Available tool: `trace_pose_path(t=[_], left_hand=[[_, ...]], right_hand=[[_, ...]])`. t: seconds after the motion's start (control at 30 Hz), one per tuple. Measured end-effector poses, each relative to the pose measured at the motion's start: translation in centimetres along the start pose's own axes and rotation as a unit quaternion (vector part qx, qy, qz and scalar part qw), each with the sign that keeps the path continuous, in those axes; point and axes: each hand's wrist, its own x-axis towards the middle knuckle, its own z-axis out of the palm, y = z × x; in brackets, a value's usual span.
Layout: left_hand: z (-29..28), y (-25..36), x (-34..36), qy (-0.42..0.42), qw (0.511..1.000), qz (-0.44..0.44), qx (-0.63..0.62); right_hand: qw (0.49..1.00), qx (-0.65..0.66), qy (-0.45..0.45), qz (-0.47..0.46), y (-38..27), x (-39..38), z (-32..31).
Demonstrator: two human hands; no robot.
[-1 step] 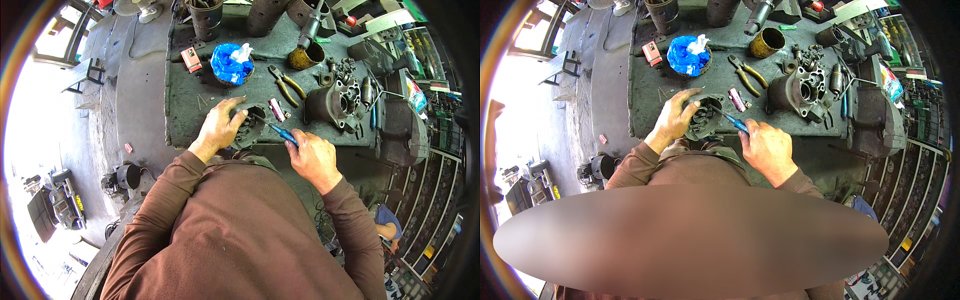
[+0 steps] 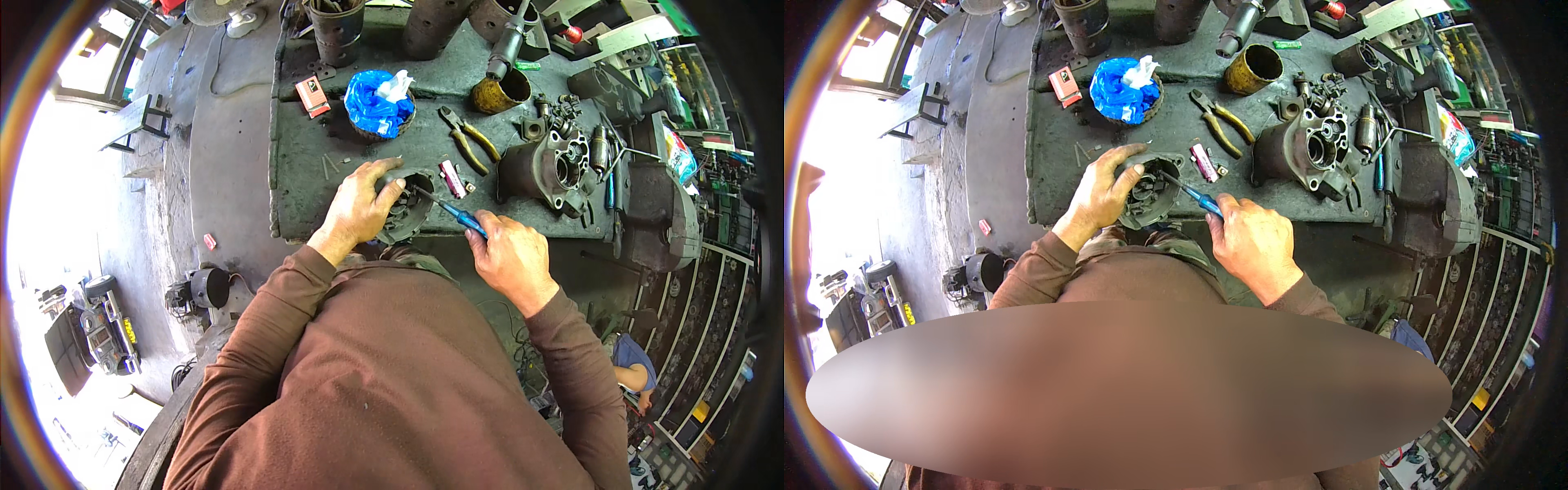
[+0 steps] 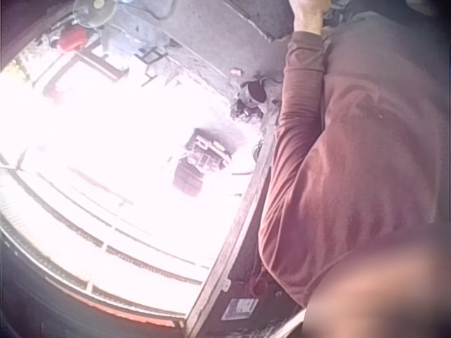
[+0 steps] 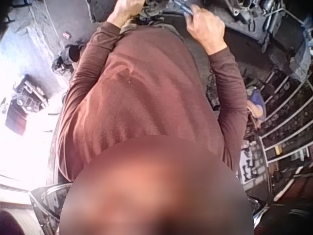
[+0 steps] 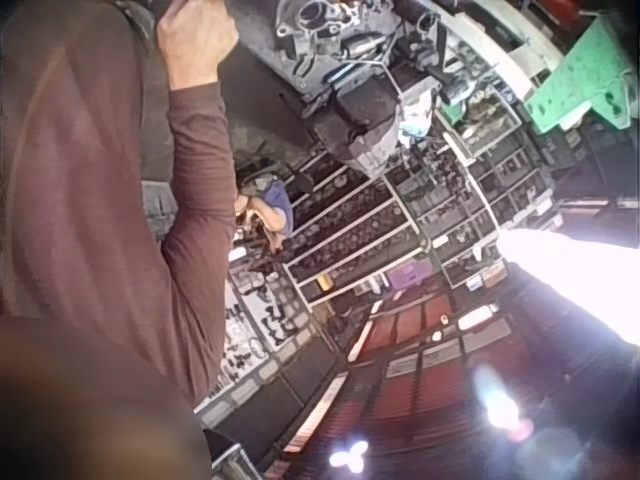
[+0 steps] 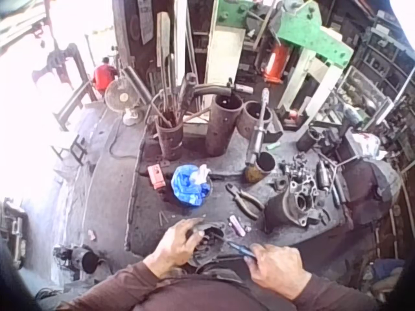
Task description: The person uses a screwdriver to pry and remove a small metal ring from a cylindrical mechanical part on a workbench. They then walk to a bench grinder and grind the edges of the ring, before returning to the workbench to place the ring and part down.
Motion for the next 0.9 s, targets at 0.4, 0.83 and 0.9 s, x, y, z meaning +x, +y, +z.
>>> trace_pose_path(t=[0.4, 0.83, 0.9], left_hand=[[0.8, 0.4, -0.2, 0.019, 0.998, 0.038, 0.035], [0.5, 0.5, -0.3, 0.007, 0.999, 0.023, 0.021], [0.5, 0.4, -0.4, -0.006, 1.0, 0.005, -0.015]], right_hand=[[1.0, 0.009, -0.024, -0.004, 0.8, -0.2, 1.5], [0.962, 0.147, -0.167, 0.16, 0.1, 0.9, 0.7], [0.868, 0.364, -0.236, 0.243, 1.4, 1.9, 0.4]])
